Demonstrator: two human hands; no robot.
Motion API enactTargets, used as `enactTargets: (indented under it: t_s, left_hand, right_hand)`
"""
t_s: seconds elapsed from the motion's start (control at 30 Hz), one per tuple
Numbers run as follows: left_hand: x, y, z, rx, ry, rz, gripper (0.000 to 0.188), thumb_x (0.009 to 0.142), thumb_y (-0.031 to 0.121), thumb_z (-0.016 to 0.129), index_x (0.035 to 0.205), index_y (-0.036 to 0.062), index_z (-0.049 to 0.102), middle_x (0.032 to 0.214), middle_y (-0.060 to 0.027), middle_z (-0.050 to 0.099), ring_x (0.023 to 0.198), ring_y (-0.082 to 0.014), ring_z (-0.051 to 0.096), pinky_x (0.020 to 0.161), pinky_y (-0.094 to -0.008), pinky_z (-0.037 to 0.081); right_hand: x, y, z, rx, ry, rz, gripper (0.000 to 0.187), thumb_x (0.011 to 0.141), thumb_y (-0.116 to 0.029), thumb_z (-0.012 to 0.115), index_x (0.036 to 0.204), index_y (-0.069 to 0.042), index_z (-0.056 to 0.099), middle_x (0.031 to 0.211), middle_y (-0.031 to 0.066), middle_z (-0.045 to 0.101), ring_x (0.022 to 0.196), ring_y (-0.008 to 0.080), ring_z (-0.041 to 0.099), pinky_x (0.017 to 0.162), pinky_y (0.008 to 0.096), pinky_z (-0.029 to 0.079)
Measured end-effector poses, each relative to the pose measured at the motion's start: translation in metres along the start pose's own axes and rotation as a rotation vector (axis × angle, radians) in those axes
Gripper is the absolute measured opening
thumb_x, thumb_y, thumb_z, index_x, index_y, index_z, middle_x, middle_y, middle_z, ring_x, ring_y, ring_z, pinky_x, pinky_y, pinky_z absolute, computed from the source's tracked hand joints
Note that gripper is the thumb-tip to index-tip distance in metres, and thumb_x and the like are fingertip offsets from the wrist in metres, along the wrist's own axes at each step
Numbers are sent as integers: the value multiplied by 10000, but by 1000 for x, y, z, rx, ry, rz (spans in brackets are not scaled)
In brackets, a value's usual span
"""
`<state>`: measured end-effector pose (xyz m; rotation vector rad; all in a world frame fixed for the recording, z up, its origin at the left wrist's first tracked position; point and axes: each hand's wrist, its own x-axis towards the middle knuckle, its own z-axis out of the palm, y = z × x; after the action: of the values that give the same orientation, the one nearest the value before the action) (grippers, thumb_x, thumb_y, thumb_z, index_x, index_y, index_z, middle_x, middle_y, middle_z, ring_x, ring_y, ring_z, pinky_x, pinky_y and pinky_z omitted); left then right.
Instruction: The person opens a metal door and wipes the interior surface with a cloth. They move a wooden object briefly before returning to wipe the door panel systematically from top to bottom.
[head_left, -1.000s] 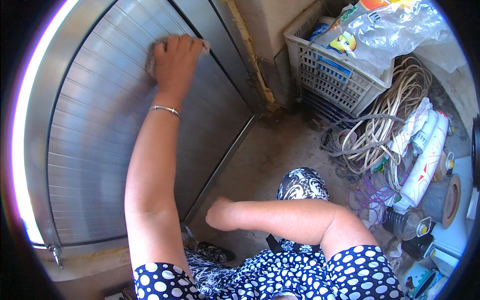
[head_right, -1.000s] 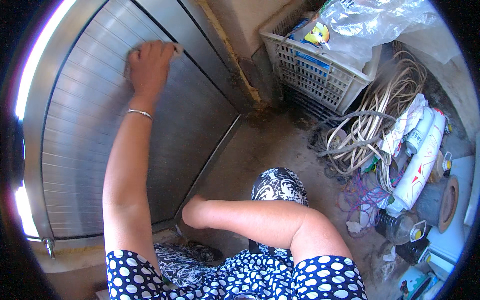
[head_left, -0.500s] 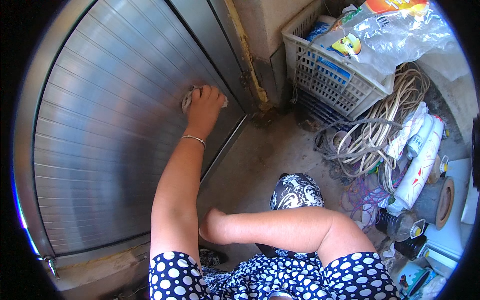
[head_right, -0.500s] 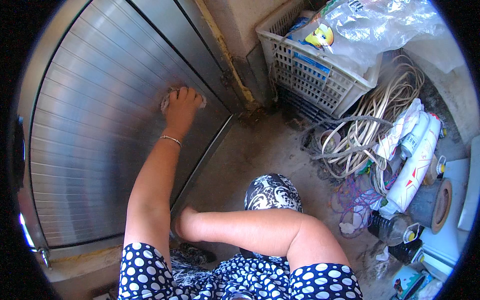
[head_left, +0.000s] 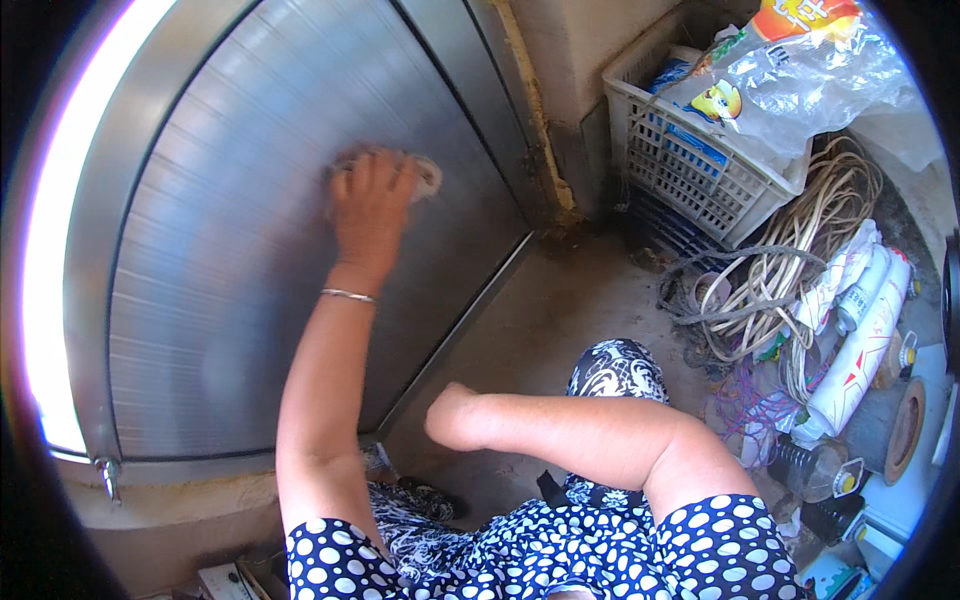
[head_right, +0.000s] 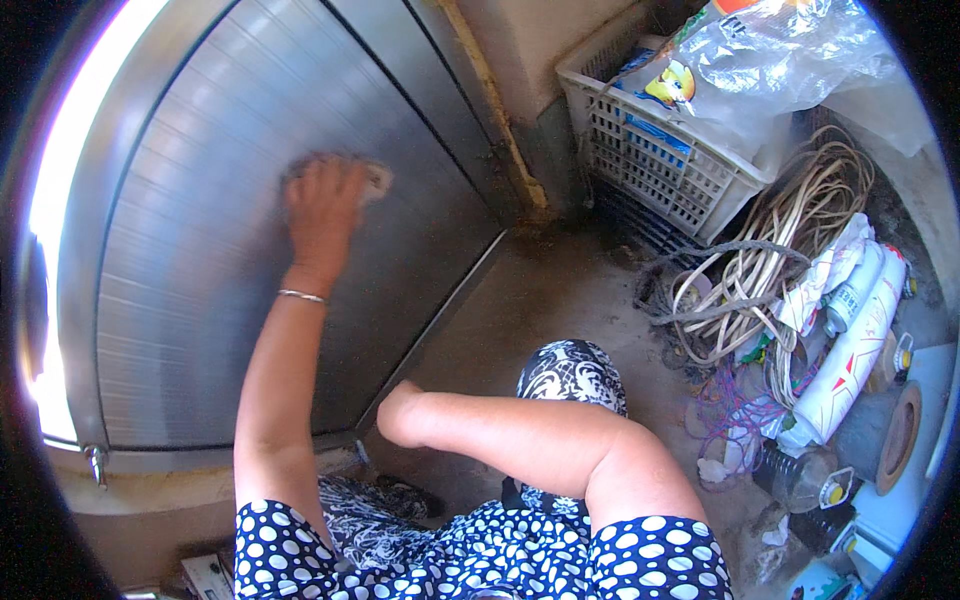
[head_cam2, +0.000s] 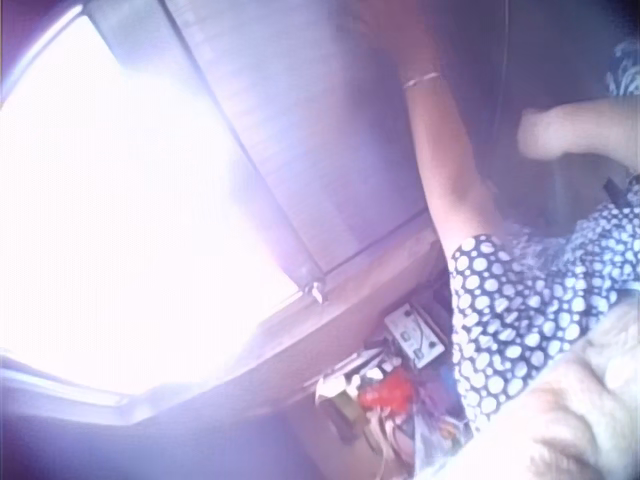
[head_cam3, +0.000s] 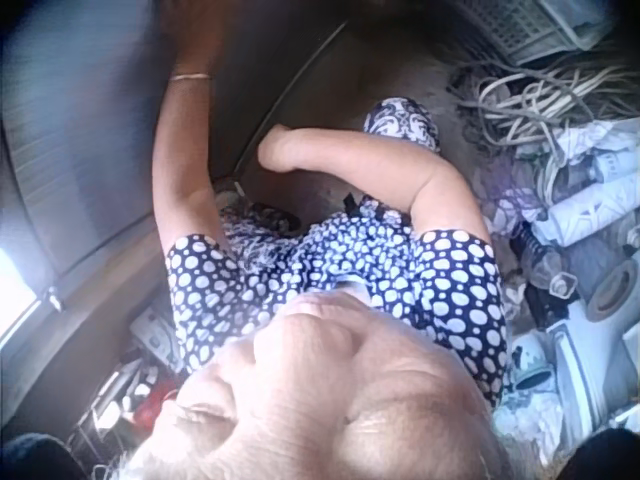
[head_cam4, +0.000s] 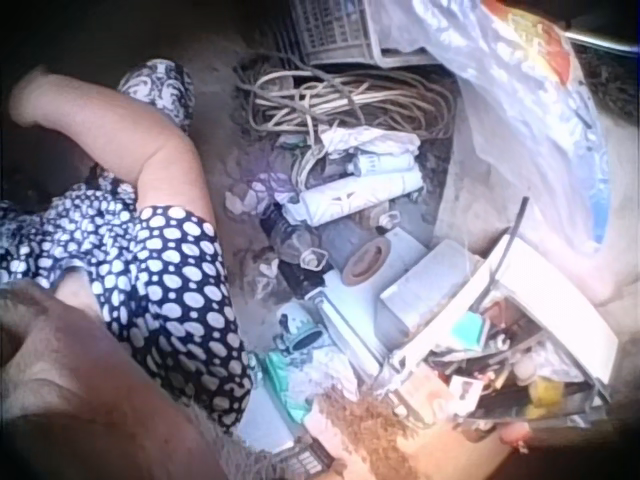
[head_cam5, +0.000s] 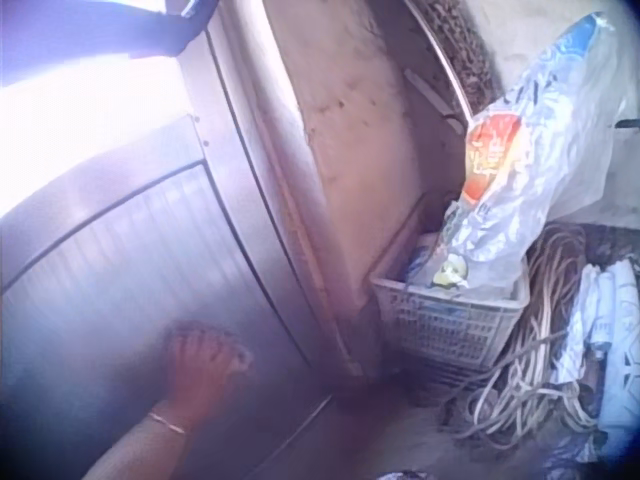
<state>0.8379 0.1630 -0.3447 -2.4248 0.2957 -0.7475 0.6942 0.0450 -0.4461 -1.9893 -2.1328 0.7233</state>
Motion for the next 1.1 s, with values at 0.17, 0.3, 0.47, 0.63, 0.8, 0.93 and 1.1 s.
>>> enactTargets:
  t_s: [0.17,0.3,0.47,0.63,0.8,0.93,1.1]
  left_hand:
    - [-9,-98,-81,271,279,-31,513,738,155,649,1229,225,519,1238,-38,475,1125,-243,455,886,-409,369]
    - [-20,-145,-130,458,291,-178,606,738,164,716,1287,274,485,1257,-16,458,1170,-220,408,927,-399,325]
    - [-58,-145,-114,383,324,-222,785,652,164,797,1335,268,423,1254,-36,458,1173,-223,407,933,-402,318]
    - [-95,-103,-82,270,183,-143,656,662,106,718,1270,187,485,1181,-93,522,1080,-284,496,855,-453,373]
    - [-124,-72,-22,174,88,-14,476,759,159,594,1225,199,508,1125,-65,551,1047,-248,510,804,-407,367]
    - [-149,-37,5,92,-36,113,382,790,195,536,1171,186,531,1117,-42,548,1025,-206,509,784,-369,358]
    - [-188,0,49,18,-153,148,384,771,195,555,1155,185,542,1113,-24,551,1048,-191,500,797,-362,354]
  right_hand:
    - [1,2,3,-1,38,18,220,763,-117,559,908,-48,709,937,122,689,899,274,661,698,400,533]
    - [-2,6,3,-3,-1,50,211,770,-115,553,900,-49,706,930,121,689,900,282,659,704,403,530]
    - [3,3,11,-52,-79,69,223,776,-120,563,952,-65,687,939,105,689,904,266,659,728,403,515]
    - [7,-7,16,-72,-125,29,235,789,-127,560,997,-82,660,950,91,687,920,255,655,763,392,492]
    - [8,-6,20,-103,-132,27,221,803,-123,563,988,-80,676,980,99,683,931,256,649,747,390,491]
    - [10,-10,24,-127,-181,20,217,822,-144,552,1003,-83,654,967,102,682,945,251,636,795,376,464]
    - [7,-16,26,-131,-190,-1,219,822,-161,562,1010,-88,648,971,96,678,949,244,624,813,372,445]
